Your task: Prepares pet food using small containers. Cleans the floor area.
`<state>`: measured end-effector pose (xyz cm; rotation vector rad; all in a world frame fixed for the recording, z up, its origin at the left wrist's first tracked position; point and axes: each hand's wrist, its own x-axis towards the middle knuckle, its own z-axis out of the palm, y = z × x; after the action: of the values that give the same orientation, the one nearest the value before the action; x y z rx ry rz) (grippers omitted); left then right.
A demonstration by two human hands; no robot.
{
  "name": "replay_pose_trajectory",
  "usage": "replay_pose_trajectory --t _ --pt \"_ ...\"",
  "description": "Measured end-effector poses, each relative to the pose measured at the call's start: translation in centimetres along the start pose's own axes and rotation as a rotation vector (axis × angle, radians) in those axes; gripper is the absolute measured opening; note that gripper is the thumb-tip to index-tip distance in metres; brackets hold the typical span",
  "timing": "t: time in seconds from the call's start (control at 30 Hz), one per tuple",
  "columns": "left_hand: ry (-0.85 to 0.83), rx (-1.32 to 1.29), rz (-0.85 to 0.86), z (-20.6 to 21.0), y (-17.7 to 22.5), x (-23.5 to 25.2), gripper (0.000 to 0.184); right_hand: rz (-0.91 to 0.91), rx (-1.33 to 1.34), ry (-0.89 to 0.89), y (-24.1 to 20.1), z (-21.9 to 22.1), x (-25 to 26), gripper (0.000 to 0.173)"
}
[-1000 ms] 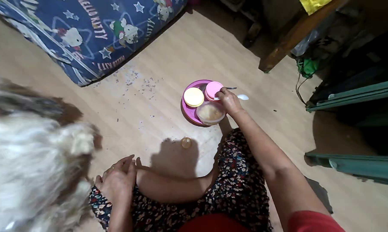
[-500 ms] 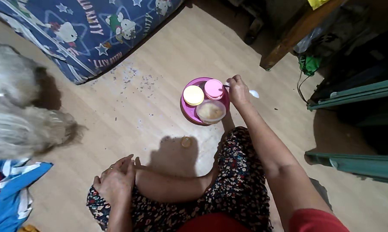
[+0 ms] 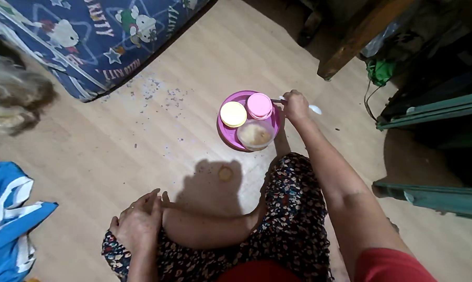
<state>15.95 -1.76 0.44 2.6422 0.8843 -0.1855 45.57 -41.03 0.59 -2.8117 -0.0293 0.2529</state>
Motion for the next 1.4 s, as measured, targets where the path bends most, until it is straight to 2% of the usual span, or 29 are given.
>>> replay_pose_trajectory --t 0.1,0.27,0.4,0.53,0.67,0.93,1.1,1.2,1.33,1.4 --pt "-0.001 -0.005 -0.002 0.0 -0.1 -0.1 0.035 0.02 0.02 0.05 0.1 -0.3 -1.1 0.024" --pt "-0.001 -0.016 0.0 0.0 -0.1 -0.2 0.034 -0.037 0.001 0.248 0.0 0.1 -3.1 0.023" --pt "-0.002 -0.033 0.003 -0.3 -0.1 -0.3 0.033 0.094 -0.057 0.287 0.3 -1.6 -5.5 0.026" --pt "-0.012 -0.043 -0.004 -0.3 -0.1 -0.4 0.032 0.161 -0.134 0.209 0.1 -4.8 -9.9 0.026" --pt "-0.023 -0.068 0.005 -0.6 0.0 -0.5 0.033 0.175 -0.199 0.082 -1.0 -6.2 -12.1 0.024" --pt "0.02 -0.093 0.042 -0.6 -0.5 -1.1 0.032 0.218 -0.301 -0.263 -7.2 -6.1 -10.6 0.018" --pt "0.005 -0.09 0.032 -0.6 -0.6 -1.1 0.033 0.198 -0.21 -0.413 -7.0 -3.5 -9.1 0.023" --pt "0.004 -0.093 0.044 -0.6 -0.6 -1.2 0.033 0.181 -0.154 -0.37 -6.0 -2.8 -8.5 0.033" --pt "0.023 -0.084 0.054 -0.4 -0.5 -0.9 0.033 0.103 -0.036 -0.112 -5.7 -2.3 -6.4 0.037" --pt "0.017 -0.073 0.039 -0.4 -0.3 -0.7 0.032 0.064 0.0 -0.07 -6.4 -1.8 -4.8 0.049"
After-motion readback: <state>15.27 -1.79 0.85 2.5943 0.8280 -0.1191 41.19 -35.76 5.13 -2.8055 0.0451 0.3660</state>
